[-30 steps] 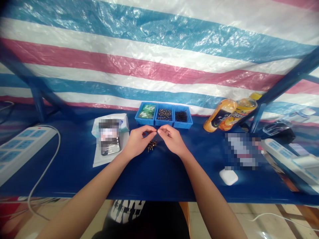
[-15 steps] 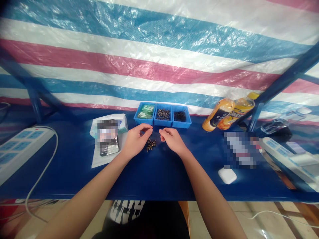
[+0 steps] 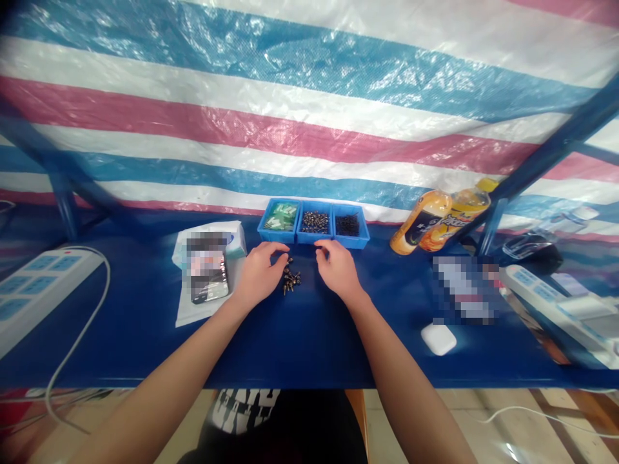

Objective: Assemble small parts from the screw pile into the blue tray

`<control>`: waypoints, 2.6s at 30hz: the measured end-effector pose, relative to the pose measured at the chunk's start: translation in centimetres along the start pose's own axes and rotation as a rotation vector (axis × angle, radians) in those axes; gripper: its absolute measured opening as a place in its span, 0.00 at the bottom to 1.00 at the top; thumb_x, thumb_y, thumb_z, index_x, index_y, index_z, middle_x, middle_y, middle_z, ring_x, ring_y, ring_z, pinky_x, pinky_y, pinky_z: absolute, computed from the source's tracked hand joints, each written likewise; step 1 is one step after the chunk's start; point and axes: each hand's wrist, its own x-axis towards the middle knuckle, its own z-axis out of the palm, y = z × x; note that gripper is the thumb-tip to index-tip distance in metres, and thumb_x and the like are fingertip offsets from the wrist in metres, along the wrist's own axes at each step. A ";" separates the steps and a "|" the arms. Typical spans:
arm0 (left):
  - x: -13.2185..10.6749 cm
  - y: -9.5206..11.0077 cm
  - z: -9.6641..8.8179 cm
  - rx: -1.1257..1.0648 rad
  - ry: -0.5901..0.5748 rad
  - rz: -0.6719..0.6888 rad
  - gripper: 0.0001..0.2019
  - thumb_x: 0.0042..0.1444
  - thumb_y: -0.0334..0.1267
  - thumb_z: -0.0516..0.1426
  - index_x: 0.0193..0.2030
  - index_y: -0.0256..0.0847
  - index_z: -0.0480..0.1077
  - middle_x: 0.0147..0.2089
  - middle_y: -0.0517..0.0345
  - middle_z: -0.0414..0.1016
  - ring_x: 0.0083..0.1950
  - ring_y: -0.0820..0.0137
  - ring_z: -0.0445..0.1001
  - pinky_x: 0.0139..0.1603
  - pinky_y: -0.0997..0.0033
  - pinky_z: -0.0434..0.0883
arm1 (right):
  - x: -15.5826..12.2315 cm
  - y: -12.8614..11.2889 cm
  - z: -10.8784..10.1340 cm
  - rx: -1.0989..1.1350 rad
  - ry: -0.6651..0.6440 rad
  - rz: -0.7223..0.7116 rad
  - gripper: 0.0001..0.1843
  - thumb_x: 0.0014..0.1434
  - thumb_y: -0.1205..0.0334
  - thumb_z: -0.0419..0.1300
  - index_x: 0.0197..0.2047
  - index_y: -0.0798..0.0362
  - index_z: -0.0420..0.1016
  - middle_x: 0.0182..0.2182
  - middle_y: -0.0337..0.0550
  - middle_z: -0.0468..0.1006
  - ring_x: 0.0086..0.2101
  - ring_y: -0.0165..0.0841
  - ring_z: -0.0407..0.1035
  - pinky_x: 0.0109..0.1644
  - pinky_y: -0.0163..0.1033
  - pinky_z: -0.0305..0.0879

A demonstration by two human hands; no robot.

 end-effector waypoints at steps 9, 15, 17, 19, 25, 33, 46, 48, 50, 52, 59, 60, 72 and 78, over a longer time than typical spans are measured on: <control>-0.7 -0.1 0.7 0.198 -0.141 0.018 0.13 0.64 0.42 0.53 0.50 0.51 0.77 0.54 0.55 0.77 0.52 0.54 0.73 0.52 0.52 0.70 | 0.2 -0.8 1.8 -0.583 -0.144 -0.097 0.18 0.69 0.59 0.49 0.55 0.48 0.75 0.44 0.52 0.77 0.37 0.42 0.75 0.37 0.42 0.65; -0.6 -0.2 0.6 0.223 -0.161 0.033 0.14 0.65 0.42 0.52 0.47 0.50 0.79 0.49 0.54 0.79 0.50 0.57 0.74 0.51 0.57 0.70 | -0.2 -0.7 1.3 -0.560 -0.154 -0.114 0.15 0.70 0.59 0.49 0.44 0.49 0.77 0.45 0.51 0.74 0.35 0.38 0.74 0.35 0.41 0.63; -0.6 -0.2 0.6 0.224 -0.164 0.036 0.14 0.65 0.42 0.51 0.47 0.50 0.79 0.49 0.54 0.79 0.50 0.57 0.74 0.51 0.57 0.70 | -0.4 -0.6 1.0 -0.497 -0.146 -0.124 0.14 0.70 0.60 0.49 0.43 0.49 0.77 0.45 0.49 0.75 0.37 0.38 0.74 0.37 0.40 0.64; -0.6 -0.2 0.6 0.222 -0.166 0.034 0.14 0.65 0.42 0.51 0.46 0.50 0.79 0.49 0.54 0.79 0.50 0.56 0.74 0.51 0.56 0.70 | -0.5 -0.4 0.8 -0.387 -0.127 -0.124 0.14 0.70 0.61 0.48 0.46 0.48 0.76 0.45 0.47 0.77 0.39 0.38 0.74 0.41 0.41 0.66; -0.4 -0.2 0.1 0.119 -0.138 0.031 0.16 0.64 0.33 0.49 0.48 0.48 0.77 0.50 0.55 0.79 0.51 0.59 0.76 0.54 0.57 0.71 | -0.2 -0.2 0.4 -0.095 -0.059 -0.132 0.17 0.68 0.61 0.48 0.51 0.50 0.76 0.47 0.49 0.78 0.46 0.41 0.73 0.54 0.47 0.67; 1.2 -1.4 -1.0 -0.421 0.144 -0.180 0.17 0.53 0.25 0.48 0.42 0.41 0.75 0.44 0.55 0.79 0.42 0.69 0.77 0.48 0.66 0.74 | 0.0 -1.2 -0.2 0.368 -0.049 0.196 0.15 0.59 0.48 0.61 0.35 0.52 0.73 0.31 0.41 0.79 0.25 0.31 0.68 0.32 0.37 0.66; 1.3 -1.5 -0.6 -0.625 0.188 -0.352 0.13 0.45 0.28 0.60 0.40 0.40 0.78 0.39 0.58 0.72 0.34 0.75 0.69 0.34 0.76 0.66 | 0.4 -0.4 -0.2 0.540 0.448 0.328 0.22 0.56 0.44 0.64 0.47 0.49 0.68 0.23 0.31 0.66 0.23 0.28 0.59 0.28 0.34 0.58; 1.2 -1.5 -0.5 -0.586 0.163 -0.342 0.11 0.47 0.30 0.61 0.39 0.41 0.78 0.38 0.59 0.73 0.33 0.74 0.70 0.32 0.76 0.66 | 0.3 -0.6 -0.1 0.453 0.407 0.283 0.17 0.58 0.46 0.63 0.41 0.50 0.71 0.21 0.31 0.64 0.23 0.29 0.59 0.29 0.35 0.58; 1.1 -1.5 -0.4 -0.553 0.133 -0.340 0.10 0.49 0.33 0.63 0.40 0.42 0.77 0.36 0.58 0.75 0.34 0.72 0.73 0.31 0.76 0.67 | 0.1 -0.9 -0.1 0.367 0.313 0.226 0.15 0.59 0.48 0.61 0.37 0.51 0.74 0.21 0.33 0.65 0.23 0.30 0.59 0.30 0.36 0.59; 1.1 -1.6 -0.3 -0.491 0.102 -0.307 0.09 0.51 0.36 0.63 0.41 0.42 0.76 0.35 0.58 0.78 0.36 0.69 0.77 0.33 0.74 0.70 | -0.2 -1.2 0.1 0.280 0.211 0.163 0.14 0.60 0.49 0.60 0.35 0.51 0.75 0.22 0.35 0.68 0.24 0.31 0.62 0.32 0.37 0.60; 0.9 -2.3 0.0 0.003 -0.118 0.187 0.17 0.62 0.28 0.51 0.51 0.46 0.77 0.54 0.57 0.79 0.53 0.64 0.77 0.59 0.62 0.71 | -0.5 -0.9 0.2 0.111 0.046 0.056 0.14 0.61 0.50 0.57 0.36 0.50 0.77 0.23 0.37 0.73 0.26 0.33 0.66 0.35 0.38 0.61; 0.9 -2.5 0.1 0.052 -0.148 0.204 0.18 0.63 0.28 0.51 0.52 0.46 0.76 0.55 0.57 0.78 0.54 0.64 0.77 0.60 0.62 0.71 | -0.4 -0.7 0.2 0.110 0.048 0.059 0.14 0.62 0.50 0.57 0.36 0.50 0.77 0.23 0.37 0.73 0.26 0.33 0.66 0.35 0.38 0.61; 1.0 -2.4 0.4 0.290 -0.232 0.260 0.17 0.65 0.31 0.49 0.50 0.49 0.76 0.50 0.60 0.81 0.50 0.63 0.78 0.51 0.64 0.72 | -0.2 -1.3 -0.5 0.127 0.035 0.050 0.13 0.63 0.51 0.55 0.36 0.49 0.76 0.23 0.36 0.73 0.26 0.33 0.67 0.34 0.38 0.61; 0.5 -0.9 -0.1 0.514 -0.253 0.227 0.16 0.65 0.32 0.49 0.51 0.48 0.75 0.45 0.54 0.82 0.44 0.61 0.80 0.41 0.66 0.71 | -0.5 -1.8 -0.2 0.097 -0.031 -0.016 0.11 0.64 0.53 0.55 0.38 0.48 0.76 0.26 0.36 0.76 0.27 0.32 0.68 0.35 0.37 0.61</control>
